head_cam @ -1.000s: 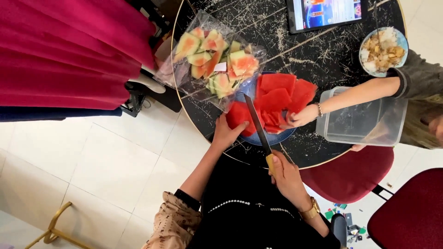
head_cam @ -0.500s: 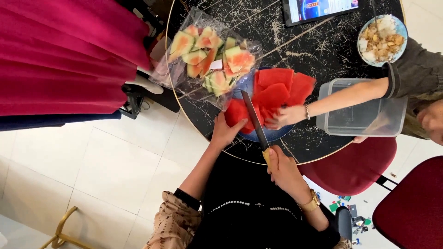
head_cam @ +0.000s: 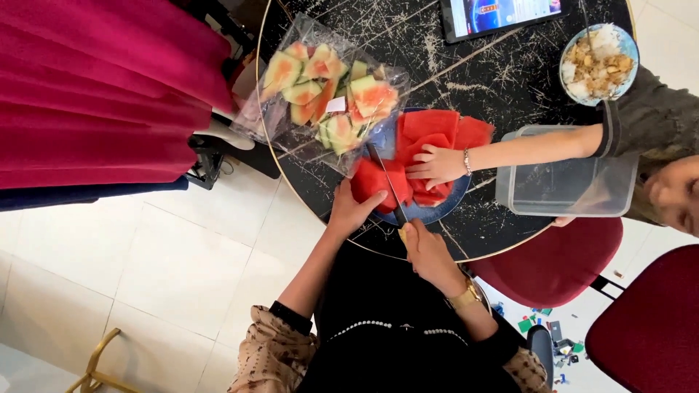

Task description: A person is slicing watermelon on a round table and placing the pieces into a clear plastic container while a child watches.

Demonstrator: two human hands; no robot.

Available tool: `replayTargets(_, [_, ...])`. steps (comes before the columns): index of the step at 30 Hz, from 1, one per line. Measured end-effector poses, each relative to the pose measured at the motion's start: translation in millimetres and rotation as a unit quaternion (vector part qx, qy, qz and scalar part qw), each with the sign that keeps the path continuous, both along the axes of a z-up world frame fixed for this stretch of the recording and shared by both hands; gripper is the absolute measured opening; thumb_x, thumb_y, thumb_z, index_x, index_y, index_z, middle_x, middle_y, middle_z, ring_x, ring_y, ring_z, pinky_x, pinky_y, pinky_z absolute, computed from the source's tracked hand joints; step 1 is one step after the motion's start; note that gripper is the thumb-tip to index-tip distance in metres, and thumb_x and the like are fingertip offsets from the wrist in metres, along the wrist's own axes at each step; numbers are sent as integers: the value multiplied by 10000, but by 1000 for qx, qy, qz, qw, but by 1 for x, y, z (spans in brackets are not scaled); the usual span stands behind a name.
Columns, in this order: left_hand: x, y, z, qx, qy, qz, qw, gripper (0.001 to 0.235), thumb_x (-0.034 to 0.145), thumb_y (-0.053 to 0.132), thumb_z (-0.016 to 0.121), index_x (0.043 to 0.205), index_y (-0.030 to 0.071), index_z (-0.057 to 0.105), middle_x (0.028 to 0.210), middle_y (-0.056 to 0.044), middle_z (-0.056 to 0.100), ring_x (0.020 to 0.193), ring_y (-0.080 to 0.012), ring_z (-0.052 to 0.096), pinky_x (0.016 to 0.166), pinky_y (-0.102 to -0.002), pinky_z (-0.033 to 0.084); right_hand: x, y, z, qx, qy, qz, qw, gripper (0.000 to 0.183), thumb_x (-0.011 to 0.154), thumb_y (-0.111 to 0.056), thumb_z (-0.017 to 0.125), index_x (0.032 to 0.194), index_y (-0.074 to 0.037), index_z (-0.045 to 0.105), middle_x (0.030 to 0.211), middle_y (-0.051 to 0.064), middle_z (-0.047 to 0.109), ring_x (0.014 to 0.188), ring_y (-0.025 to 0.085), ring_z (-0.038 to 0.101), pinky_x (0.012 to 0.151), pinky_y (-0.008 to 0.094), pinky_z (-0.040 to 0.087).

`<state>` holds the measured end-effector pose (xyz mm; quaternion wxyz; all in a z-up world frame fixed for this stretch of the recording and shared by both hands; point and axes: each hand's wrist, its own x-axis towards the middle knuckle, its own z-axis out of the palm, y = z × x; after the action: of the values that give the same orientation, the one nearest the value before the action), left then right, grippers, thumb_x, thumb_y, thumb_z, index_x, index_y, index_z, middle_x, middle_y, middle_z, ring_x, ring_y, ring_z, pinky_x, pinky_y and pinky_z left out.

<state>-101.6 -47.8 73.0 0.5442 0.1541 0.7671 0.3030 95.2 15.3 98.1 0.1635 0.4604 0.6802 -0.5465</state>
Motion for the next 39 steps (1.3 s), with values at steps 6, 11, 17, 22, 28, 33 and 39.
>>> replayTargets(6, [-1,-4,-15,-1,-9,-7,1000,1172,766,667,760,1562,-8,228,1497,-315,319,1438,-433,374,1183,-493,326,5,-5,-34,22,15,8,1000,499,1085,-346,251,1217,7,579,617,151,695,525,294,692,483,401,555])
replayTargets(11, [1,-5,-19,-1,5,-19,1000,1181,765,689,746,1566,-6,225,1495,-316,320,1444,-435,365,1187,-481,321,-2,-2,-47,39,26,3,999,508,1092,-408,238,1012,-46,585,594,143,684,523,284,680,496,391,552])
replayTargets(17, [0,0,-6,13,8,-15,1000,1202,764,694,747,1559,-39,224,1491,-346,306,1443,-466,348,1186,-504,311,-13,-7,-35,62,32,6,998,564,1095,-420,243,1100,14,603,676,197,702,625,359,701,543,470,559])
replayTargets(22, [-1,3,-2,1,1,-21,1000,1209,768,701,737,1575,-22,201,1515,-348,276,1455,-463,332,1181,-496,324,-20,-9,-37,80,40,10,996,563,1101,-438,220,1054,-29,604,772,244,727,727,380,731,581,451,589])
replayTargets(28, [9,10,-7,-22,14,-17,1000,1293,721,760,735,1589,-7,160,1532,-355,221,1455,-441,343,1173,-486,339,-14,-14,-58,125,27,32,991,573,1108,-432,253,1203,10,604,896,331,717,847,503,711,621,541,585])
replayTargets(33, [27,19,-4,-61,43,13,997,1339,661,722,778,1569,-35,147,1521,-360,250,1420,-485,371,1166,-529,361,-10,-8,-60,110,18,42,993,556,1111,-424,252,1119,-1,614,837,319,716,777,496,715,590,542,560])
replayTargets(39, [26,21,-6,-78,39,6,996,1376,624,742,796,1581,-1,144,1529,-318,268,1418,-458,392,1152,-508,379,1,1,-70,5,58,-23,998,545,1080,-487,261,909,-98,601,617,132,698,514,287,698,467,378,576])
